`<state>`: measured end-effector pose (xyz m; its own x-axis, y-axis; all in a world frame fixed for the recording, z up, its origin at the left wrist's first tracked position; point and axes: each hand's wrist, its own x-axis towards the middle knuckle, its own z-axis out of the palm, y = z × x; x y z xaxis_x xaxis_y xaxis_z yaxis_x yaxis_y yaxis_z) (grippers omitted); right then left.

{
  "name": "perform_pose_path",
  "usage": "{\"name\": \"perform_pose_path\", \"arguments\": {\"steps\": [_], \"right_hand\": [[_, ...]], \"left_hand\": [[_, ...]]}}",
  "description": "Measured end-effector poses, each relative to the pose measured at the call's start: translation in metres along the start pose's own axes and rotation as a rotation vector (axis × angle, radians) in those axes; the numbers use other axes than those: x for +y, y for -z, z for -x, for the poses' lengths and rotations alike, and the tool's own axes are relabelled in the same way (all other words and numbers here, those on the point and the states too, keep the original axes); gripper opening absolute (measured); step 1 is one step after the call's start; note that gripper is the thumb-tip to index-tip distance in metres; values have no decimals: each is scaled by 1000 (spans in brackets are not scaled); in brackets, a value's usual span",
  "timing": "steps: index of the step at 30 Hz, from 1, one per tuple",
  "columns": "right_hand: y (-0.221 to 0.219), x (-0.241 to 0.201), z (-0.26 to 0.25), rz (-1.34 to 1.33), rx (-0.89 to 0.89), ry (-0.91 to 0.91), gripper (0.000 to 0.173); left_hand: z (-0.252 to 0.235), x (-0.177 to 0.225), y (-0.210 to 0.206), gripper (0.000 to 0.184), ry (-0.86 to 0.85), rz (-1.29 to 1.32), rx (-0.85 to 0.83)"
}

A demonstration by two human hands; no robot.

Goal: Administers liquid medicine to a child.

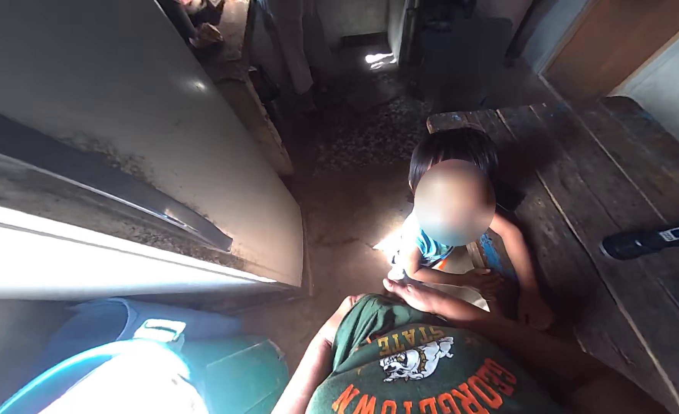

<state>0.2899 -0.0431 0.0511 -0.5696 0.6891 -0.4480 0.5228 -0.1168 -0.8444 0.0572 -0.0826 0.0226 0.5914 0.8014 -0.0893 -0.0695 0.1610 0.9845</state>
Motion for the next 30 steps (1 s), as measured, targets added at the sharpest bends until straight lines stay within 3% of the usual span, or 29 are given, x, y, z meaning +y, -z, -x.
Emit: {"name": "perform_pose_path", "arguments": {"steps": [2,5,8,10,12,15,20,24,26,28,30], "right_hand": [[8,7,7,22,-33,14,45],[23,-11,21,43,-3,262,22],[33,-25,36,198,-114,459,38],[36,-25,33,317,-59,325,45],[34,-31,17,315,99,97,39],[23,-45,-12,327,286,55,38],[7,-80,-41,700,153,-167,69],[3,-89,-50,722,99,-239,82],[-2,-92,-49,734,130,-140,78],[-10,-82,-48,762,296,167,66],[-14,-76,-49,746,430,519,54]], "left_hand": [[-2,2,0,18,105,-102,63],[-14,-1,3,25,300,-447,189],[-28,-27,9,42,293,-240,532],[-34,-28,11,43,221,-112,636],[-38,-18,8,43,181,-156,616],[-43,-7,-2,44,175,-329,572],[-46,-2,-12,43,304,-568,599],[-39,1,-13,43,331,-678,667],[-35,1,-12,41,253,-612,723],[-28,1,-9,34,71,-420,738],[-16,10,-11,27,-92,-124,588]]}}
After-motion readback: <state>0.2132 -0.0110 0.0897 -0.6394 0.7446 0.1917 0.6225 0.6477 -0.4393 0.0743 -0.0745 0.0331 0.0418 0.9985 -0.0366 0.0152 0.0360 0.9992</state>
